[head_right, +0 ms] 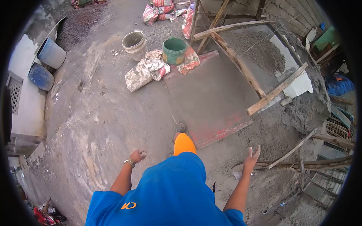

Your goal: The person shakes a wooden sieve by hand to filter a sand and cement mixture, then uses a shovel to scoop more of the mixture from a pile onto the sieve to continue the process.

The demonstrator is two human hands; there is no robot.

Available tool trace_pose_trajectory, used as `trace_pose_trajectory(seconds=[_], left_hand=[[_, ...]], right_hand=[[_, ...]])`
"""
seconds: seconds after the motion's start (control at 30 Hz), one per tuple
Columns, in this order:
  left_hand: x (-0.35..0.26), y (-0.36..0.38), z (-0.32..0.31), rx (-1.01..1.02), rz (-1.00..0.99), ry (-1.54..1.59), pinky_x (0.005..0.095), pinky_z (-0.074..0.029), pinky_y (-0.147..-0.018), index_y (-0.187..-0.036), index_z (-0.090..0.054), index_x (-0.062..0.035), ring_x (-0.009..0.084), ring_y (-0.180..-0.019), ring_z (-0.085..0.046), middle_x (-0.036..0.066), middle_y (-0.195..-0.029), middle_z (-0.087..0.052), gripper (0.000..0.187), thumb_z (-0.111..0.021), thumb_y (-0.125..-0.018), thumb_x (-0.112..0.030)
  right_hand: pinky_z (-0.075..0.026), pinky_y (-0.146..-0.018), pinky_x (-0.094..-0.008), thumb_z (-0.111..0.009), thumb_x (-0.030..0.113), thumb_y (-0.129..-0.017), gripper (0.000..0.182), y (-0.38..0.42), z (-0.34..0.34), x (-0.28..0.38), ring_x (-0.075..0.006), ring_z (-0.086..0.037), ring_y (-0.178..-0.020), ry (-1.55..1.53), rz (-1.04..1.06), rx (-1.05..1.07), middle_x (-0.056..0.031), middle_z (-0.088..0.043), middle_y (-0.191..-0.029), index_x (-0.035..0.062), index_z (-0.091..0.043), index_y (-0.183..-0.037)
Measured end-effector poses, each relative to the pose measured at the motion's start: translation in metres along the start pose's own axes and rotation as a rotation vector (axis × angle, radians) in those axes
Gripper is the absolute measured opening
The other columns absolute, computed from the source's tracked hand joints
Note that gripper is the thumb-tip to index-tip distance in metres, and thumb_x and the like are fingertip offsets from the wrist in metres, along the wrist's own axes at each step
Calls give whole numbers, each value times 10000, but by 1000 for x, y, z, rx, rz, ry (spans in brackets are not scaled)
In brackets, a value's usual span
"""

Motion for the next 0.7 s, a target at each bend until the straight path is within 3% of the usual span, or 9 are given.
trace_pose_trajectory(seconds=[0.1,0.2,0.3,0.37,0.43,0.47,0.5,0.57,0.7], left_hand=[[33,2,7,-91,69,137,313,-535,-642,-1123,-639,-73,174,-680,-669,103,-788,-667,279,-610,-854,-143],[73,1,19,-179,441,542,309,-490,-525,-1196,-581,-102,176,-640,-637,108,-821,-672,333,-558,-864,-110],[61,-4,51,-157,449,255,356,-504,-563,-1222,-556,-93,198,-716,-645,114,-891,-675,374,-572,-849,-112],[98,-61,66,-3,211,-15,348,-503,-563,-1219,-556,-88,195,-717,-646,112,-898,-675,373,-579,-849,-131],[54,-115,102,49,105,-84,340,-501,-564,-1216,-556,-84,191,-719,-646,111,-904,-676,373,-586,-850,-149],[25,-137,123,7,230,35,325,-498,-569,-1213,-553,-82,181,-723,-645,110,-920,-673,372,-596,-851,-156],[-132,-124,165,-51,350,157,310,-495,-573,-1211,-551,-80,171,-726,-644,109,-935,-669,372,-606,-852,-163],[-159,-214,198,-178,104,251,302,-491,-577,-1204,-541,-62,159,-711,-637,102,-967,-658,375,-620,-853,-165],[-374,-323,257,-168,-564,87,288,-493,-726,-1229,-515,-5,164,-847,-600,102,-1008,-626,389,-613,-872,-125]], right_hand=[[-291,-1062,-459,-554,339,-931,563,-58,-39,49,-348,-312,-1323,240,85,-280,-204,-406,-1374,60,-370,-1385],[-313,-1029,-446,-583,274,-911,415,-100,-90,136,-327,-433,-1220,197,387,-290,-163,-498,-1289,46,-517,-1252],[-328,-1013,-419,-596,202,-891,297,-140,-150,212,-282,-509,-1148,253,600,-271,-120,-575,-1195,40,-596,-1141],[-361,-986,-396,-608,217,-887,319,-169,-173,239,-276,-517,-1141,55,407,-208,-112,-589,-1178,49,-592,-1158],[-380,-971,-390,-607,249,-887,360,-203,-192,248,-287,-530,-1126,-5,265,-233,-120,-593,-1173,52,-576,-1187],[-399,-955,-385,-607,281,-887,402,-220,-200,246,-297,-544,-1110,-79,146,-223,-128,-597,-1168,55,-560,-1216],[-399,-955,-385,-607,281,-887,402,-238,-206,248,-297,-544,-1110,-69,145,-254,-128,-597,-1168,55,-560,-1216],[-422,-937,-384,-592,351,-889,489,-265,-217,243,-310,-564,-1092,-14,106,-285,-148,-596,-1177,65,-512,-1278],[-428,-934,-394,-568,379,-896,527,-294,-240,246,-319,-579,-1066,12,-17,-301,-156,-598,-1178,63,-477,-1308]])
Point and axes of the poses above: each hand's wrist, its own y-axis away from the middle knuckle, its own z-axis out of the back of the hand, x = y × z, the point moved 2 cm from there along -y, towards the middle knuckle
